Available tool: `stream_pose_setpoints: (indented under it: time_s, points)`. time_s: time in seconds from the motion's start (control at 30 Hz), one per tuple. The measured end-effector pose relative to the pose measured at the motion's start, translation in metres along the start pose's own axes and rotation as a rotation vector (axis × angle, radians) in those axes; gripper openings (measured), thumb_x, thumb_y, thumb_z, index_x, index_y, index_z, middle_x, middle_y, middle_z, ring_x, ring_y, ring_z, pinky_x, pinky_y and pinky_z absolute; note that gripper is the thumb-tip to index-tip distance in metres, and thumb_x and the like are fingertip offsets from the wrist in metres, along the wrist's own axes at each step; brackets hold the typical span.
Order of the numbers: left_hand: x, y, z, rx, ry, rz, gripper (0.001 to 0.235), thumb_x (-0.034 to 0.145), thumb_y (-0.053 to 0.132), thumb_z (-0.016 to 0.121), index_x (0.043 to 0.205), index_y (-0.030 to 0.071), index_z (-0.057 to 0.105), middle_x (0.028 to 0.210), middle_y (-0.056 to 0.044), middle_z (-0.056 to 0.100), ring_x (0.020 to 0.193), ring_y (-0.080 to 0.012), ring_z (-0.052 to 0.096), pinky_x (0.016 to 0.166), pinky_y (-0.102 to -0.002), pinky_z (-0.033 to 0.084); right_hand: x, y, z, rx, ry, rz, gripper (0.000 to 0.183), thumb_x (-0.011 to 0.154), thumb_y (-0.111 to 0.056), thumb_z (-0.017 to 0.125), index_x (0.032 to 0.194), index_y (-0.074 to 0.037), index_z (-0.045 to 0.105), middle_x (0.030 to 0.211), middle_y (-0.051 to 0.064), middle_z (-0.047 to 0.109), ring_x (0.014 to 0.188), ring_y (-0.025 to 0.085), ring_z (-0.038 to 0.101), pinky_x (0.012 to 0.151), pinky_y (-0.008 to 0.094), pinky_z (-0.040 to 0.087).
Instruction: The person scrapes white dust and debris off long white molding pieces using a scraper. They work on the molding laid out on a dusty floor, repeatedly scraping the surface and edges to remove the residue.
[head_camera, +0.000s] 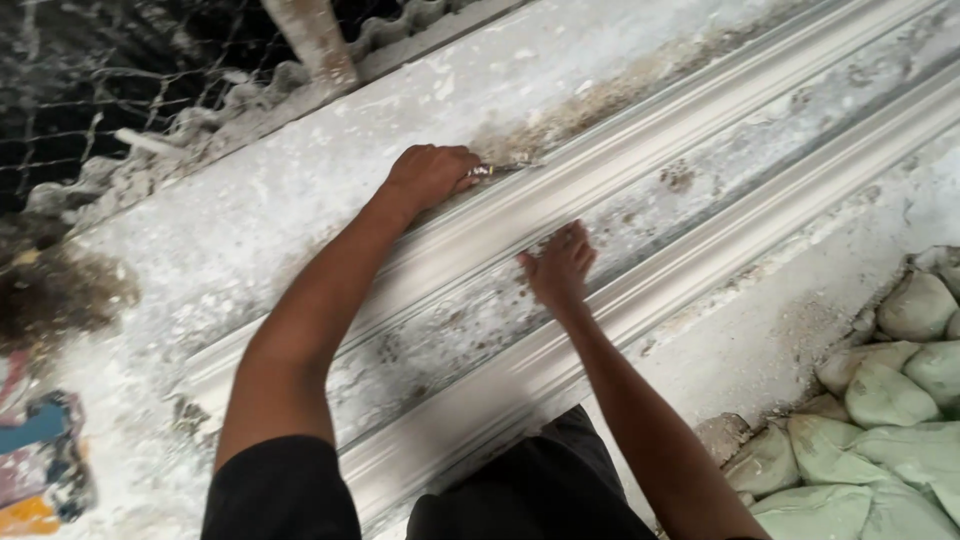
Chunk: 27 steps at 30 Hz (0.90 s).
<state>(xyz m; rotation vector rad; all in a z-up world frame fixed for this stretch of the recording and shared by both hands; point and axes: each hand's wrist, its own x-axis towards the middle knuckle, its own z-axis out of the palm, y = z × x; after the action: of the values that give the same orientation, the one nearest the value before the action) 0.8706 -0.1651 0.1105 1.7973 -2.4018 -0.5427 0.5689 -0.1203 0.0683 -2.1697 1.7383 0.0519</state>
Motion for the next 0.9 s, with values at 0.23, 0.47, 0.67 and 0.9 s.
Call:
stream_pose_setpoints:
  time_s: [0.23,0.47,0.67,0.9]
  points:
    - [0.007,0.033,-0.034,0.024,-0.065,-0.094,0.039,0.106,0.05,0.046,0.132,0.025,0.062,0.118,-0.004,0.069,0.104,-0.0385,0.072,0.089,-0.057,0.058,0.009,0.068,-0.028,0.178,-0.062,-0.322,0.092,0.085,-0.058,0.072,0.148,0.003,0.044,0.151,0.028,0.036,0.146,0.049,0.031,0.12,0.061,0.02]
    - [0.111,0.084,-0.036,0.166,-0.145,-0.241,0.042,0.106,0.053,0.042,0.137,0.031,0.06,0.125,0.001,0.07,0.104,-0.0351,0.073,0.093,-0.054,0.06,0.142,0.243,-0.109,0.153,0.342,-0.451,0.069,0.09,-0.049,0.07,0.143,-0.009,0.052,0.139,0.025,0.048,0.134,0.046,0.045,0.11,0.062,0.032]
    - [0.356,0.151,-0.018,0.11,-0.025,-0.089,0.04,0.108,0.053,0.044,0.134,0.029,0.061,0.125,0.003,0.069,0.104,-0.0339,0.072,0.092,-0.054,0.058,0.209,0.357,-0.154,0.195,0.296,-0.294,0.075,0.089,-0.049,0.073,0.149,-0.011,0.049,0.152,0.02,0.04,0.147,0.049,0.026,0.118,0.064,0.02]
    - [0.435,0.174,-0.019,0.104,-0.033,-0.063,0.037,0.107,0.047,0.046,0.133,0.026,0.062,0.123,0.001,0.069,0.102,-0.0369,0.072,0.089,-0.056,0.058,0.225,0.411,-0.183,-0.052,0.567,-0.506,0.062,0.093,-0.048,0.061,0.143,-0.011,0.056,0.147,0.015,0.054,0.142,0.043,0.041,0.118,0.055,0.029]
